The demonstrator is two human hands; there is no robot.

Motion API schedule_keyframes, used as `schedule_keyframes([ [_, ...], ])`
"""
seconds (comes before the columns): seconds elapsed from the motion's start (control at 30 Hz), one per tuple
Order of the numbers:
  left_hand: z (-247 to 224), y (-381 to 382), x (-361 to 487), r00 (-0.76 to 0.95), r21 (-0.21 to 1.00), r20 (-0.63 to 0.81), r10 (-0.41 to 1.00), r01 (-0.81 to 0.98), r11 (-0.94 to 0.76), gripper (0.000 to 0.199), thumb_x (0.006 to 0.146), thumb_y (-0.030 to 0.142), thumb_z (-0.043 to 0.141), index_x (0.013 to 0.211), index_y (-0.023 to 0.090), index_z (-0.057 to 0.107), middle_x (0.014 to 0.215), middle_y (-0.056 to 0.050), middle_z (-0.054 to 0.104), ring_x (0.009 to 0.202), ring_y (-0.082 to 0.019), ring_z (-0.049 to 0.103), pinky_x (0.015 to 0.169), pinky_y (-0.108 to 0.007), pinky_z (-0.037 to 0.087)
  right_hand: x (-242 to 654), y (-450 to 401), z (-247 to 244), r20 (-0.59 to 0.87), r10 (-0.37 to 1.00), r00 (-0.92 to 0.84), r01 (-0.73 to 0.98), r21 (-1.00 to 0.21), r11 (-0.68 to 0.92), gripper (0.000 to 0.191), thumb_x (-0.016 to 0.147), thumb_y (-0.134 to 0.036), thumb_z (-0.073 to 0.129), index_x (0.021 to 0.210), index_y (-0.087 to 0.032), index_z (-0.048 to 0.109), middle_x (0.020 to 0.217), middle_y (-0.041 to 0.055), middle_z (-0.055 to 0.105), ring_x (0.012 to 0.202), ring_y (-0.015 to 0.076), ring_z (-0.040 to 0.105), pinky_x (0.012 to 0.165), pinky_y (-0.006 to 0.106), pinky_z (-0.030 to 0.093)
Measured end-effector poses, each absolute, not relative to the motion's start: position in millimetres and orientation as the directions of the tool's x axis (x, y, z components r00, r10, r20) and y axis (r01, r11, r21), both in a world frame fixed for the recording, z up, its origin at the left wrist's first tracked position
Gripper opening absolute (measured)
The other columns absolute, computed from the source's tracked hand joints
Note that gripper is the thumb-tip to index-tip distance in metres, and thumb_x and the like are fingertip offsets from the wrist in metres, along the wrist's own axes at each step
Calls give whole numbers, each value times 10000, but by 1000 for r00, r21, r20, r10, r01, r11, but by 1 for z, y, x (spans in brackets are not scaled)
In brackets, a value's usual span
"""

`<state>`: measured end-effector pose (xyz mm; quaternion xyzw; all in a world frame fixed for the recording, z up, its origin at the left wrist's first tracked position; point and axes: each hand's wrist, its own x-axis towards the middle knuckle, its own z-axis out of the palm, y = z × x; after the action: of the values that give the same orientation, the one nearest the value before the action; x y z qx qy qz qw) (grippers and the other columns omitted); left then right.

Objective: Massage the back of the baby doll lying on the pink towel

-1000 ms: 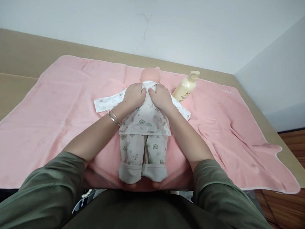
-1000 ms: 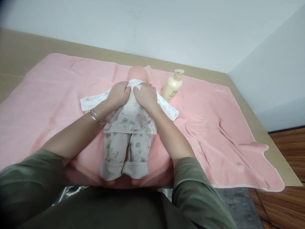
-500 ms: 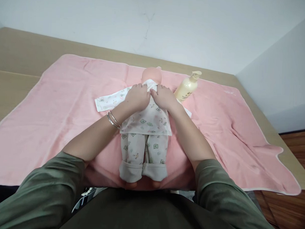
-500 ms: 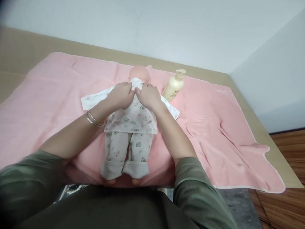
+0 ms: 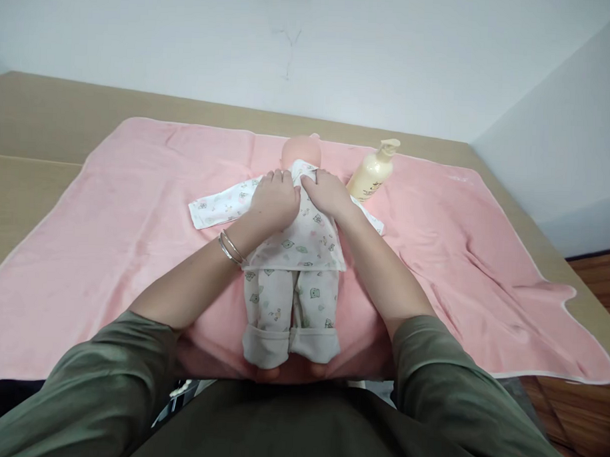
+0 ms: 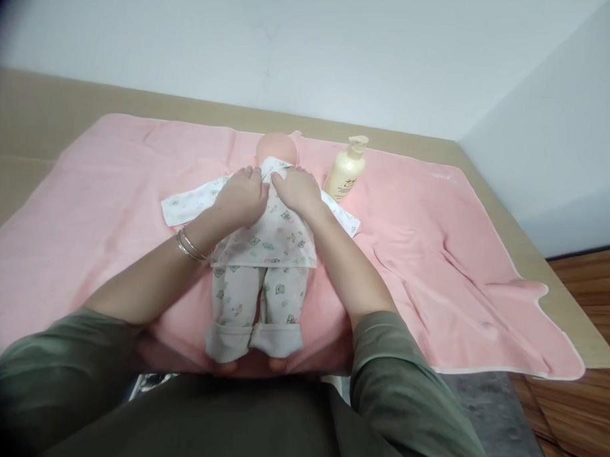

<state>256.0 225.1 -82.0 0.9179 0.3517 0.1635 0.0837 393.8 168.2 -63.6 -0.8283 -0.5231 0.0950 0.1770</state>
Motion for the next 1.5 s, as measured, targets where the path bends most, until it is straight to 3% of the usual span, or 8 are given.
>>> schedule_keyframes([
  [0.13,-76,227,255,706,286,191,682,625,-727,477,1067,231,339,1374,-4,619,1424,-294,679,1412,-377,616,1254,-505,438,384,163,-57,32,912,409,875,-296,-383,601,1140,-394,316,1432,38,616,1460,298,663,1379,394,622,1218,492,438],
  [0.37,-73,266,254,712,464,59,699,600,-651,576,1098,384,244,1208,88,725,1285,-237,771,1195,-344,717,1060,-446,550,356,141,-36,-55,942,330,934,-126,-335,536,1141,-293,350,1459,81,565,1459,339,638,1416,430,598,1216,508,438],
  [0.47,-74,261,255,699,443,67,712,619,-649,579,1103,381,241,1243,84,718,1297,-233,769,1207,-329,717,1074,-434,548,365,148,-42,-48,938,345,913,-216,-347,557,1145,-325,334,1460,69,569,1491,337,622,1449,420,574,1224,507,436],
  [0.7,-66,228,245,776,202,128,618,589,-782,550,1055,214,304,1473,-47,550,1542,-331,592,1482,-391,564,1269,-532,421,397,167,-66,25,930,367,858,-395,-328,652,1122,-487,397,1502,16,560,1530,281,628,1425,413,593,1265,541,394],
  [0.93,-77,255,254,724,378,112,681,603,-703,526,1048,297,307,1348,38,655,1377,-274,709,1340,-364,666,1194,-486,507,371,159,-60,54,922,383,903,-231,-362,614,1136,-377,316,1516,59,521,1530,326,598,1442,428,568,1251,554,398],
  [1.13,-93,267,264,674,476,151,723,592,-651,494,1017,332,336,1254,105,705,1317,-247,758,1240,-355,694,1121,-476,537,344,143,-60,84,970,229,972,-72,-223,656,1095,-264,312,1588,162,391,1616,390,481,1537,462,464,1305,559,345],
  [1.37,-99,262,265,659,454,263,705,560,-693,542,1001,234,304,1383,135,676,1432,-185,721,1382,-327,612,1287,-525,410,378,163,-64,92,948,305,922,-278,-269,557,1097,-310,304,1477,5,560,1545,292,588,1438,416,543,1241,554,428],
  [1.5,-98,261,264,669,459,248,701,556,-693,605,986,231,294,1450,76,652,1473,-207,699,1394,-327,621,1273,-489,433,389,172,-72,133,931,341,898,-340,-280,541,1087,-366,333,1441,-41,583,1557,265,590,1439,405,540,1261,577,398],
])
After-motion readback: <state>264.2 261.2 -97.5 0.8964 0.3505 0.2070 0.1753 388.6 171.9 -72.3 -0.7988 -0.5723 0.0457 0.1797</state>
